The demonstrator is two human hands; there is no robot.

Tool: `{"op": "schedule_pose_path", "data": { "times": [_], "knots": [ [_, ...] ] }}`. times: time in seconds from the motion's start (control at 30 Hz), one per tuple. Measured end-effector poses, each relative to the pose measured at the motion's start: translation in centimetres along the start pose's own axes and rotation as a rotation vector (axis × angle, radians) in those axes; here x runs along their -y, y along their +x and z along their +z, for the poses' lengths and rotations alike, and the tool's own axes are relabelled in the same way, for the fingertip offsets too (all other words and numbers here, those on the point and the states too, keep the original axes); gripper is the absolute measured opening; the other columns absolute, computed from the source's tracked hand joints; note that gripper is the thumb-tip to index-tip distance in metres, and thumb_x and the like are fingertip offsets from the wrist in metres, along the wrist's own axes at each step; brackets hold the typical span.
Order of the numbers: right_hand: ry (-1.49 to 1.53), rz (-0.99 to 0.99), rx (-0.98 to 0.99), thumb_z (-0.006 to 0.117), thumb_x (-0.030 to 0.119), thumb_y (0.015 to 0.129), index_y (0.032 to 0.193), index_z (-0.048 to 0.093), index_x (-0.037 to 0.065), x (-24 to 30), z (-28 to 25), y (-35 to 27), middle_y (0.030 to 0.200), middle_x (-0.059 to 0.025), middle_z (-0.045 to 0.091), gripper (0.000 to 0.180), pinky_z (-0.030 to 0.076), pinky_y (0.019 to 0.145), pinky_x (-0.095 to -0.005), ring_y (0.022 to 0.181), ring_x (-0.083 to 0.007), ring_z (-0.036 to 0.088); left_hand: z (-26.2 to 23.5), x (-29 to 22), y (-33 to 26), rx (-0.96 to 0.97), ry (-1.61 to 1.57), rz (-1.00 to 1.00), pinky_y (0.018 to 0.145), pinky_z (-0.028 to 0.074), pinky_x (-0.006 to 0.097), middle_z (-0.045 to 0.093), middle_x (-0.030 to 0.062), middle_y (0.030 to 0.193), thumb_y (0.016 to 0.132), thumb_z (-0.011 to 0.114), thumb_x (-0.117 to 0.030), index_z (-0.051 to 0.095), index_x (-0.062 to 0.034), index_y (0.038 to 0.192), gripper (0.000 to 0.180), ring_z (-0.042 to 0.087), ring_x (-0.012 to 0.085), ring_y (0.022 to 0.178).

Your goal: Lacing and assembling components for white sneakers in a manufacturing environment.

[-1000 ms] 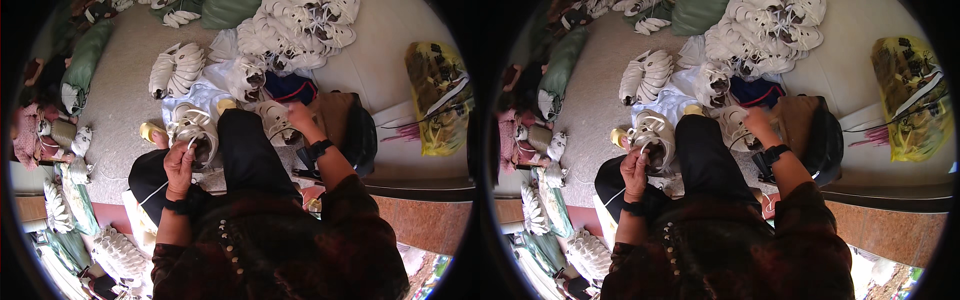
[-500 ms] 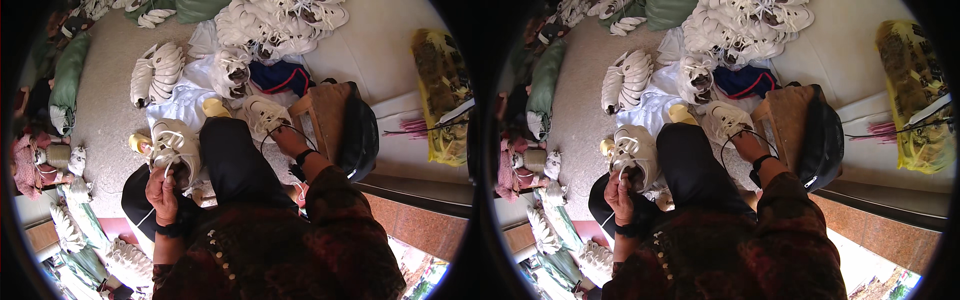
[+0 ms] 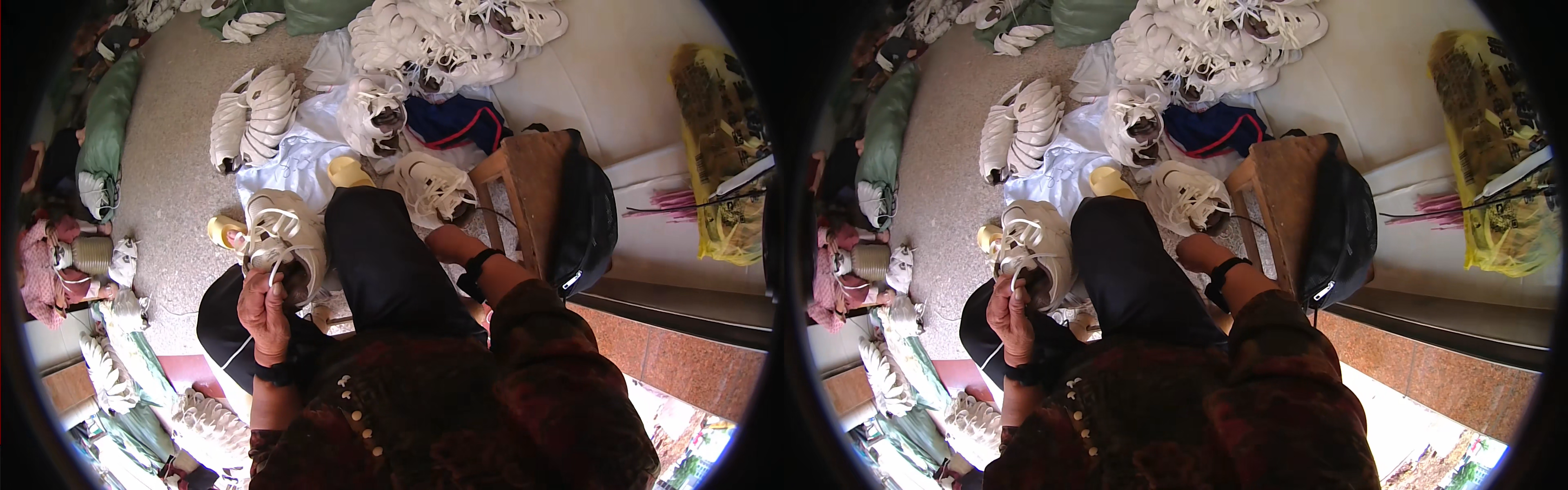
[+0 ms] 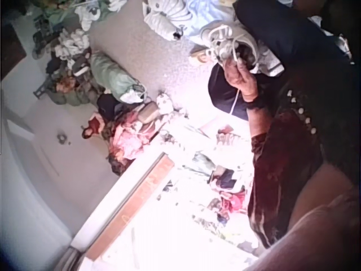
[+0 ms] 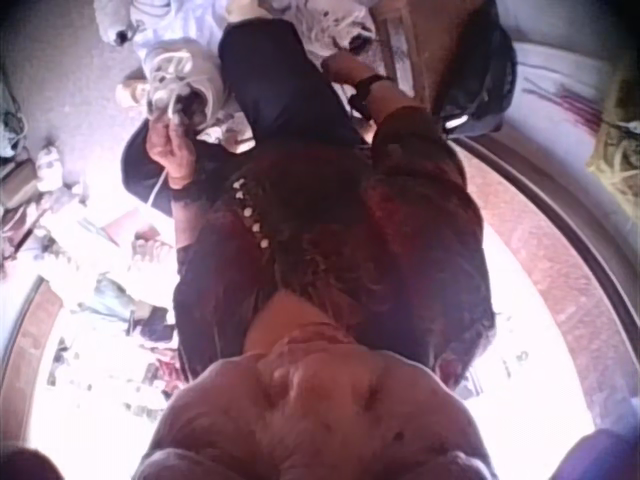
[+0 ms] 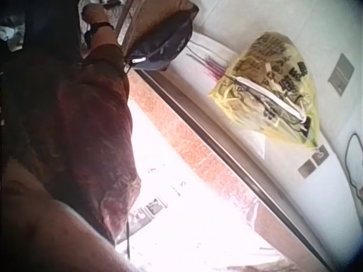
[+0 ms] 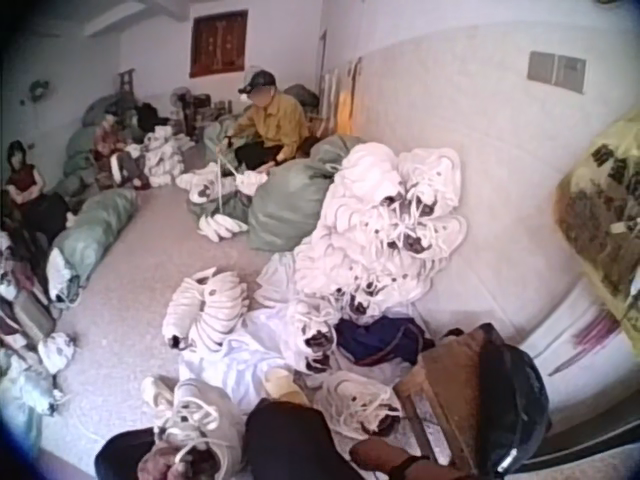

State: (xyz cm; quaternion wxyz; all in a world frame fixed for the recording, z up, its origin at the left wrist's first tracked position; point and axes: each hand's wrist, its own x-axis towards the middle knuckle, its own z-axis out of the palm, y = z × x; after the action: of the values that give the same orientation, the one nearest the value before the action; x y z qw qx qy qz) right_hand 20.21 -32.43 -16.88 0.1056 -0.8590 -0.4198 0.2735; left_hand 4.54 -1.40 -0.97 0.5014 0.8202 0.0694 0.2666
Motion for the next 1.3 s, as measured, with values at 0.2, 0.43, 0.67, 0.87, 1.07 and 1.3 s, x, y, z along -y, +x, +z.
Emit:
{"op": "schedule_pose_path", "data": {
  "times": [0.2, 0.43, 0.67, 0.87, 1.07, 1.3],
  "knots": [
    [0.077, 0.765, -0.274, 0.053, 0.009, 0.071, 0.071, 0.064, 0.001, -3.6, 3.8, -2.3, 0.075, -0.0203, 0.063, 0.014, 0.048, 0.069, -0.0470, 0.075, -0.0379, 0.062, 0.2, 0.0, 0.1, -0.011, 0.013, 0.047, 0.059, 0.037, 0.027, 0.049, 0.0026, 0.061, 0.085, 0.056, -0.014, 0.060, -0.0013, 0.082, 0.013, 0.045, 0.0148, 0.061],
    [0.060, 0.766, -0.495, 0.059, 0.001, 0.066, 0.090, 0.057, -0.002, -1.6, 0.1, -2.3, 0.102, -0.0281, 0.056, 0.025, 0.047, 0.077, -0.0434, 0.087, -0.0398, 0.058, -0.2, 0.2, 0.0, 0.030, 0.042, 0.044, 0.058, 0.033, 0.022, 0.050, 0.0023, 0.072, 0.088, 0.053, -0.014, 0.059, -0.0013, 0.087, 0.014, 0.042, 0.0095, 0.062],
    [-0.275, 0.395, -0.567, 0.053, -0.003, 0.069, 0.101, 0.049, -0.008, -3.5, 0.4, -2.1, 0.107, -0.0260, 0.050, 0.033, 0.041, 0.087, -0.0426, 0.098, -0.0386, 0.049, 0.1, 0.1, 0.1, 0.005, 0.051, 0.006, 0.063, 0.040, 0.029, 0.050, 0.0034, 0.061, 0.086, 0.055, -0.014, 0.060, -0.0015, 0.083, 0.014, 0.048, 0.0181, 0.065],
    [-0.253, 0.170, -0.453, 0.052, -0.001, 0.070, 0.107, 0.048, -0.010, -6.0, 0.4, -1.1, 0.114, -0.0237, 0.049, 0.038, 0.040, 0.092, -0.0400, 0.104, -0.0356, 0.048, -0.2, 0.5, 0.0, 0.031, 0.101, 0.048, 0.057, 0.033, 0.023, 0.050, 0.0024, 0.070, 0.088, 0.053, -0.017, 0.059, -0.0008, 0.086, 0.017, 0.043, 0.0100, 0.062],
    [-0.355, 0.014, -0.410, 0.051, 0.004, 0.074, 0.110, 0.048, -0.007, -7.0, -1.2, -0.2, 0.115, -0.0208, 0.050, 0.038, 0.039, 0.093, -0.0368, 0.107, -0.0313, 0.047, -0.1, 0.2, 0.1, -0.001, 0.106, 0.007, 0.068, 0.041, 0.031, 0.050, 0.0041, 0.062, 0.086, 0.055, -0.015, 0.060, -0.0016, 0.082, 0.015, 0.049, 0.0211, 0.068],
    [-0.631, -0.168, -0.185, 0.052, 0.010, 0.073, 0.097, 0.058, 0.002, -6.9, -2.7, 1.9, 0.099, -0.0096, 0.056, 0.025, 0.037, 0.089, -0.0320, 0.100, -0.0206, 0.049, 0.1, 0.1, 0.4, 0.014, 0.118, 0.008, 0.067, 0.040, 0.031, 0.049, 0.0037, 0.060, 0.086, 0.056, -0.017, 0.060, -0.0022, 0.081, 0.016, 0.048, 0.0207, 0.067]
  ]
}}
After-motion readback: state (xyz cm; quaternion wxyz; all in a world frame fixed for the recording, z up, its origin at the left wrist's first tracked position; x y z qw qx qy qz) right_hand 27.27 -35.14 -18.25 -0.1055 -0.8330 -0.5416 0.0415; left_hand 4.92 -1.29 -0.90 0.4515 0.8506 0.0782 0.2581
